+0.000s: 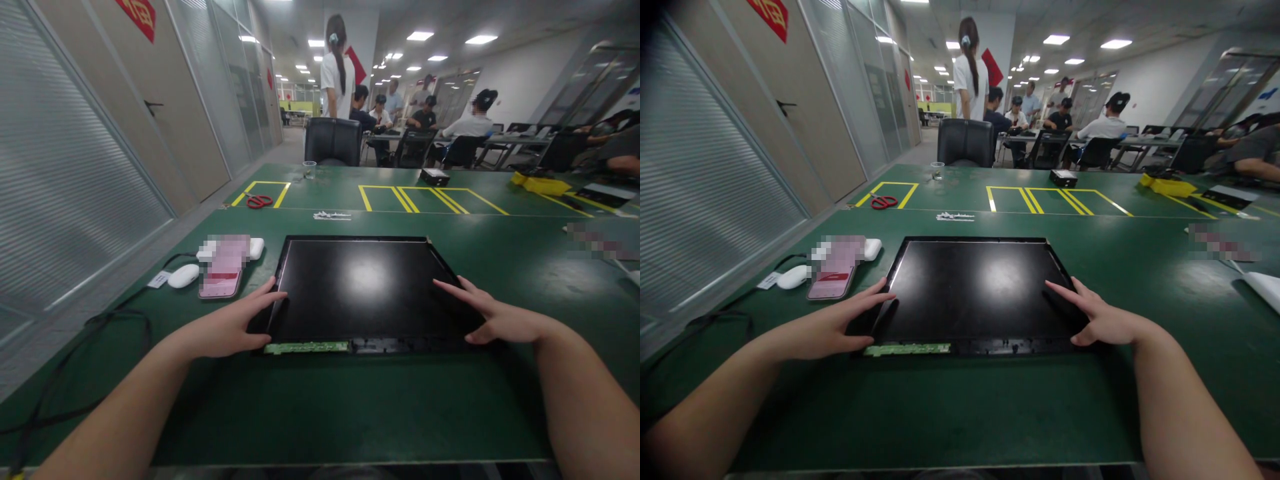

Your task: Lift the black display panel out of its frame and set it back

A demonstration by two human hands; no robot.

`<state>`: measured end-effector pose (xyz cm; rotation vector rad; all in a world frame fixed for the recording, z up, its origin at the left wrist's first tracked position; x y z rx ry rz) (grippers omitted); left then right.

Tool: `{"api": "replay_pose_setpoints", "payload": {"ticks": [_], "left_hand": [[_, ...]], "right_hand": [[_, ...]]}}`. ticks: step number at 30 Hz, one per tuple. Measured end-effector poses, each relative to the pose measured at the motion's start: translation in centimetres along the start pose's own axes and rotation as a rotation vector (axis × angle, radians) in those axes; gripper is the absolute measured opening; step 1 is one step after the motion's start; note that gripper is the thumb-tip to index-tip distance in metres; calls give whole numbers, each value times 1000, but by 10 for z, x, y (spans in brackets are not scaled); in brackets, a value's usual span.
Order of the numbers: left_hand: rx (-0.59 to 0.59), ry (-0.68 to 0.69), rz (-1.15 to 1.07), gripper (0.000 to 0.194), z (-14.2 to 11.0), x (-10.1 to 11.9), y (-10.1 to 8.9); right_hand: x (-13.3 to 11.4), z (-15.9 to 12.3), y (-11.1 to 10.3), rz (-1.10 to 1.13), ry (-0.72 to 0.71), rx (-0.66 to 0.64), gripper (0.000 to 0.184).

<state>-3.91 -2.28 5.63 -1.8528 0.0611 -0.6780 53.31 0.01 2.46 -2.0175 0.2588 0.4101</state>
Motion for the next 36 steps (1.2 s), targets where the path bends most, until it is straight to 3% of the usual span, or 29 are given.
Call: {"api": "replay_pose_setpoints", "payload": {"ticks": [17, 27, 30, 36], "left_hand": [[26, 18, 5, 83, -1, 3, -1], [69, 55, 73, 79, 2, 6, -4], [78, 104, 88, 75, 3, 3, -2], [70, 121, 86, 74, 5, -1, 0]], "right_hand": [[6, 2, 0, -36, -52, 58, 115], [12, 36, 11, -95, -14, 407, 81], [18, 44, 18, -167, 61, 450, 80], [27, 48, 24, -172, 58, 463, 80]]}}
Point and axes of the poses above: each hand's wrist, its own z-axis towards the middle knuckle, its own y-axis out of the palm, x = y × z, the point moved 1 cm from there along z, towards the middle knuckle, and after that the axes turned 4 degrees about z, right-handed, at the moved point
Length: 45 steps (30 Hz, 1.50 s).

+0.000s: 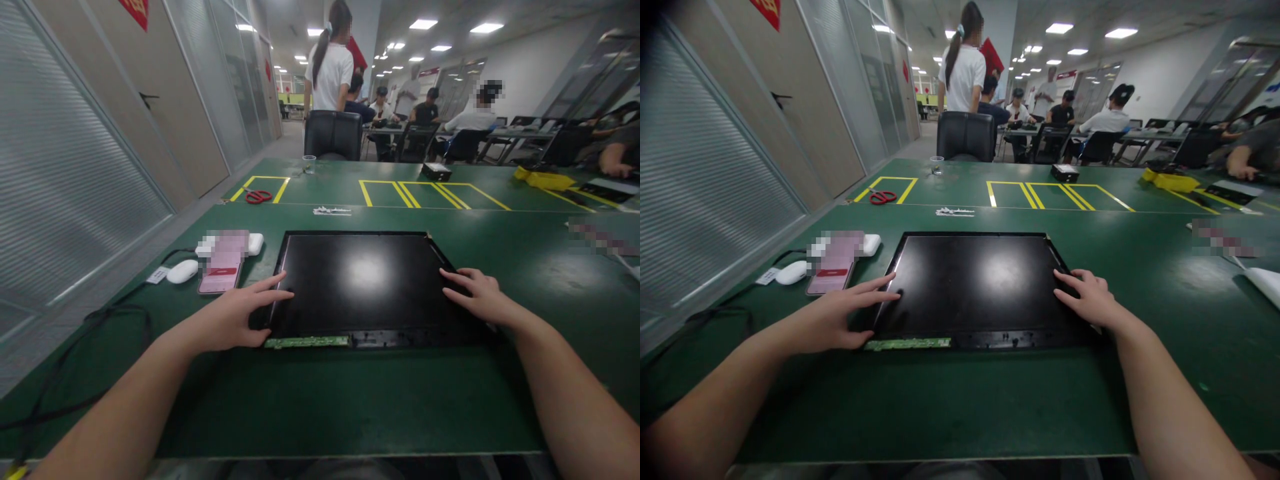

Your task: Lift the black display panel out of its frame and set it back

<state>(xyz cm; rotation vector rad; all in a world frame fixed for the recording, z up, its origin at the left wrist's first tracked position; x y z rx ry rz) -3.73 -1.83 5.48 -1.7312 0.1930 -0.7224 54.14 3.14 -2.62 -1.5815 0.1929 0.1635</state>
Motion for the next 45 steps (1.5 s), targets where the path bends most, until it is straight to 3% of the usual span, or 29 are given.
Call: {"api": "replay_pose_setpoints", "payload": {"ticks": [23, 27, 32, 37, 45], "left_hand": [[-25, -24, -53, 69, -1, 10, -8], [51, -35, -71, 70, 0, 3, -7], [230, -214, -23, 83, 12, -8, 7], [230, -329, 45, 74, 26, -17, 27], [290, -300, -88, 63, 32, -24, 29]], "right_hand": [[-10, -1, -17, -26, -75, -37, 78], [-8, -1, -15, 30, -103, 41, 70], [1, 5, -10, 267, -12, 185, 70], [6, 10, -10, 355, 124, 235, 69], [-7, 5, -13, 359, 61, 243, 64]]}}
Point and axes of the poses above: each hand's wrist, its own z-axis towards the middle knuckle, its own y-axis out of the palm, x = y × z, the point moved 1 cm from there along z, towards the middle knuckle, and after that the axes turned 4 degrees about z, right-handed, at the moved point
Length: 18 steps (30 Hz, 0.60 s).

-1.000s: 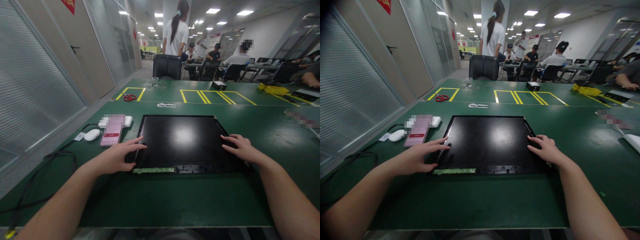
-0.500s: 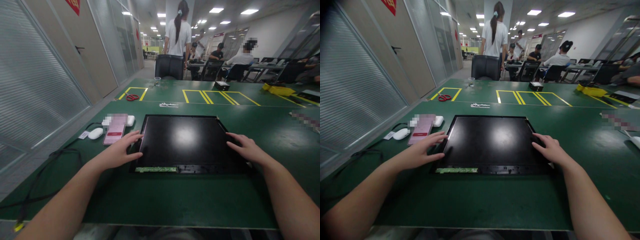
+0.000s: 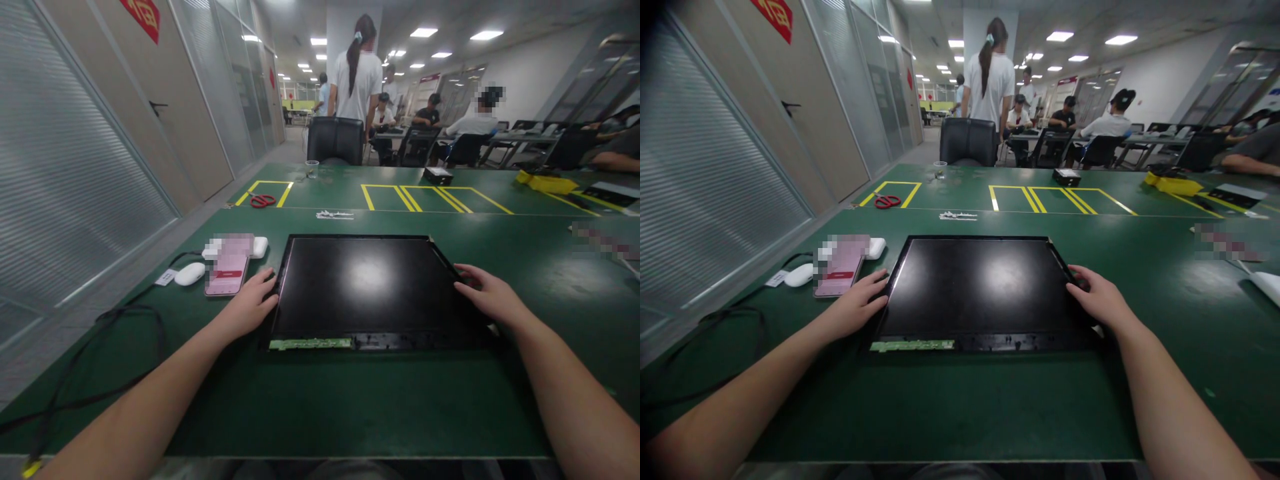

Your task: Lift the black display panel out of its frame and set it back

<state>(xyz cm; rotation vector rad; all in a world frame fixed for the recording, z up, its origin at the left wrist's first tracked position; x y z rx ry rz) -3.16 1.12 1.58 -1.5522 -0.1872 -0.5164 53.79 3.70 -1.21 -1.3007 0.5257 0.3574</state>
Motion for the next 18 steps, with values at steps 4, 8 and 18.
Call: {"api": "replay_pose_setpoints", "payload": {"ticks": [4, 8, 18], "left_hand": [[67, -40, -160, 53, 0, 7, -8], [184, -206, -549, 41, -6, 31, -17], [160, -743, -1241, 59, -17, 87, -25]], "right_hand": [[-5, -2, 1, -3, -20, 15, 59], [-7, -2, 3, -40, -22, 0, 54], [-5, -4, 7, -46, -68, -14, 52]]}}
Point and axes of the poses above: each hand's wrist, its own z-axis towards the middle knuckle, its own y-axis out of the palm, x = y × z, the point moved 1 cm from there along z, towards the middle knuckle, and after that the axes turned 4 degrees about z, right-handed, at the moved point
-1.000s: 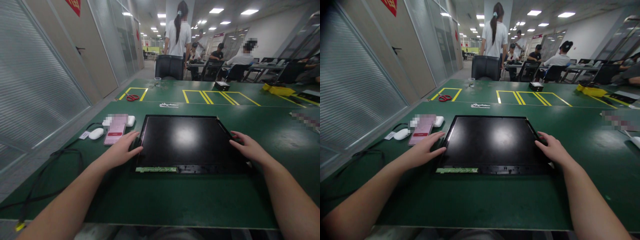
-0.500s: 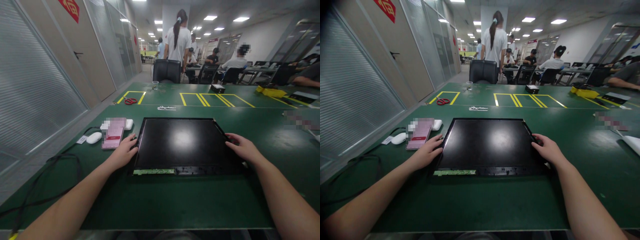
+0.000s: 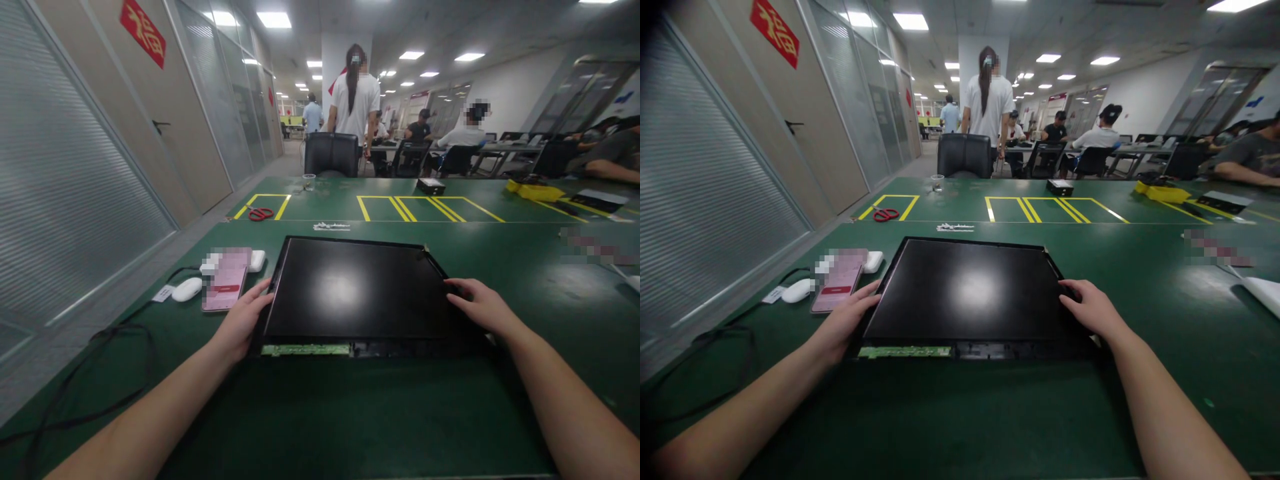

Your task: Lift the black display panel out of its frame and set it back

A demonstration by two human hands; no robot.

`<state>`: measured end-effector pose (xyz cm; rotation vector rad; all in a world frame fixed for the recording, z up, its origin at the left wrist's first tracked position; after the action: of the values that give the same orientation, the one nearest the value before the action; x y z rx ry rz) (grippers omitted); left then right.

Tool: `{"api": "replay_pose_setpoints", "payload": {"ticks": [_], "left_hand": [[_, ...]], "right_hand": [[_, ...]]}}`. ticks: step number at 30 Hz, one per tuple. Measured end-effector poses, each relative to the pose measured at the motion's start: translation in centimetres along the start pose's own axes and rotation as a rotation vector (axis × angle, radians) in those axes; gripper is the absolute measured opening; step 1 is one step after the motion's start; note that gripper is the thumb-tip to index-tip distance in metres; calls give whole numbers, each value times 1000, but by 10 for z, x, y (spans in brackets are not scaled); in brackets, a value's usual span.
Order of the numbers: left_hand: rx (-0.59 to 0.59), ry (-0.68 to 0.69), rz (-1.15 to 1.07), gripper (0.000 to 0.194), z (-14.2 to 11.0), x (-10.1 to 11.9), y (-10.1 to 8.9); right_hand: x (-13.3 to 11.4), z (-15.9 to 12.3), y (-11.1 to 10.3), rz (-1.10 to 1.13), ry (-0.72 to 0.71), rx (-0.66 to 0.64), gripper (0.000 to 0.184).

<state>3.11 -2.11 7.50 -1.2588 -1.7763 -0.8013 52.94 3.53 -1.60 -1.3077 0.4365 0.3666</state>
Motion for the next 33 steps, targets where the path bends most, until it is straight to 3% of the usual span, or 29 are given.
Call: {"api": "replay_pose_setpoints", "payload": {"ticks": [9, 15, 20, 22, 27, 33], "left_hand": [[-72, 0, -85, 70, 15, -12, -7], [-149, -23, -33, 49, 14, -10, -10], [-173, 90, -1, 41, 15, -10, -14], [-236, 153, 11, 48, 17, -12, -17], [-331, 282, 48, 85, 16, -15, -20], [-330, 286, 47, 91, 14, -15, -20]], "right_hand": [[-5, -1, -2, 1, -5, -3, 52], [-7, -1, -3, 6, -6, -2, 50], [-5, -1, -3, 7, -24, 8, 47], [-5, 0, -3, 6, -24, 5, 47], [-7, -1, -2, 3, -19, 7, 46], [-6, 0, -2, 7, -20, 10, 47]]}}
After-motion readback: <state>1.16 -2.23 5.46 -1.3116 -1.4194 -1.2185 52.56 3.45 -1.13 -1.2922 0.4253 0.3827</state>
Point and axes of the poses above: each hand's wrist, its own z-axis towards the middle knuckle, its own y-axis out of the palm, x = y × z, the point moved 1 cm from there along z, towards the middle knuckle, and after that the axes turned 4 degrees about z, right-handed, at the moved point
